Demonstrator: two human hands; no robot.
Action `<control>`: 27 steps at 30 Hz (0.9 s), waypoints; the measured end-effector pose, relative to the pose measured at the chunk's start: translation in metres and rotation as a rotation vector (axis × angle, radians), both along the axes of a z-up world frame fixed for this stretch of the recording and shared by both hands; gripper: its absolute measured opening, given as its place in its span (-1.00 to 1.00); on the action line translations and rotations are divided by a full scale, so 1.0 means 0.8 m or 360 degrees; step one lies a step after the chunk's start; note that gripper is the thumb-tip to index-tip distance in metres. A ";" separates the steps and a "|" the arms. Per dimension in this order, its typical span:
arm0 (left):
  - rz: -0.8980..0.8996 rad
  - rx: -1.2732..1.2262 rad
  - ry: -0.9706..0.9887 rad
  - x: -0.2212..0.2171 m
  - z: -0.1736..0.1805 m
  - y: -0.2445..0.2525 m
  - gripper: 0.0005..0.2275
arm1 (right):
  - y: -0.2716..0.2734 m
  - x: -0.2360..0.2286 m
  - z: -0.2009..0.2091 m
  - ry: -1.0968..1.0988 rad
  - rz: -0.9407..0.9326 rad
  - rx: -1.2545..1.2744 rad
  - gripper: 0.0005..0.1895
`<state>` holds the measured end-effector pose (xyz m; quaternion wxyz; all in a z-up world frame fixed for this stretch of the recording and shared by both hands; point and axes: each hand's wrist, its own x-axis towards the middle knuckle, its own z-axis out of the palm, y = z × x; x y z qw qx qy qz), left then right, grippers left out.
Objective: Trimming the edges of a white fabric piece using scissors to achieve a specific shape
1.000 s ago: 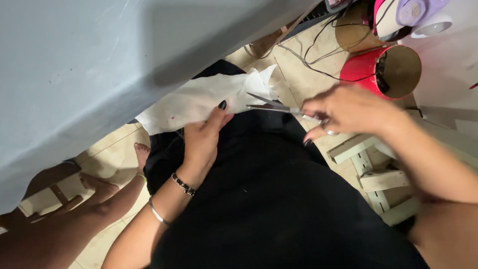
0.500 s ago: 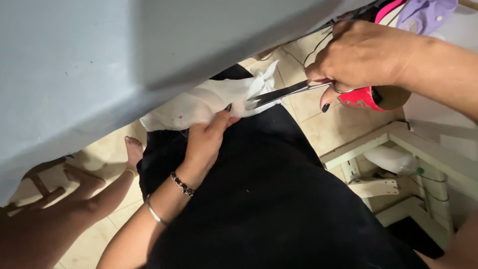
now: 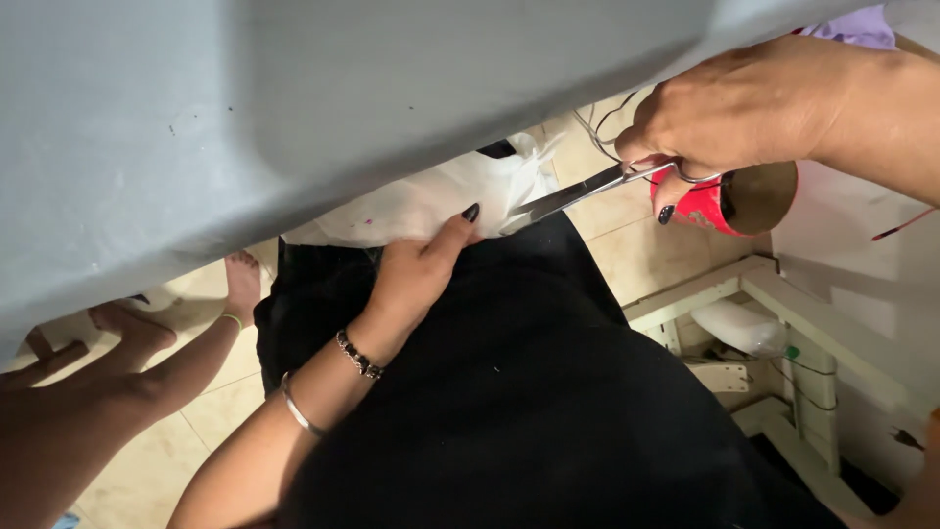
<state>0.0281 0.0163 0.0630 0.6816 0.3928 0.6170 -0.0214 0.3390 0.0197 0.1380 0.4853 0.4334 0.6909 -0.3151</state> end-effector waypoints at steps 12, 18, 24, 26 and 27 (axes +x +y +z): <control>-0.0361 0.0028 0.0079 -0.009 -0.021 0.001 -0.64 | -0.001 -0.019 0.020 -0.0096 0.0121 0.0021 -0.85; -0.0434 0.0016 0.0124 -0.008 -0.017 0.004 -0.65 | -0.003 -0.029 0.030 -0.0213 0.0162 0.0077 -0.64; -0.0378 0.0061 0.0017 -0.011 -0.024 0.000 -0.65 | 0.002 -0.044 0.047 -0.0252 0.0144 0.0049 -0.52; -0.0330 0.0153 -0.0102 -0.011 -0.023 -0.001 -0.66 | 0.000 -0.043 0.047 -0.0263 0.0128 0.0041 -0.51; -0.0313 0.0078 -0.0045 -0.009 -0.014 0.003 -0.68 | -0.002 -0.039 0.044 -0.0240 0.0188 0.0096 -0.57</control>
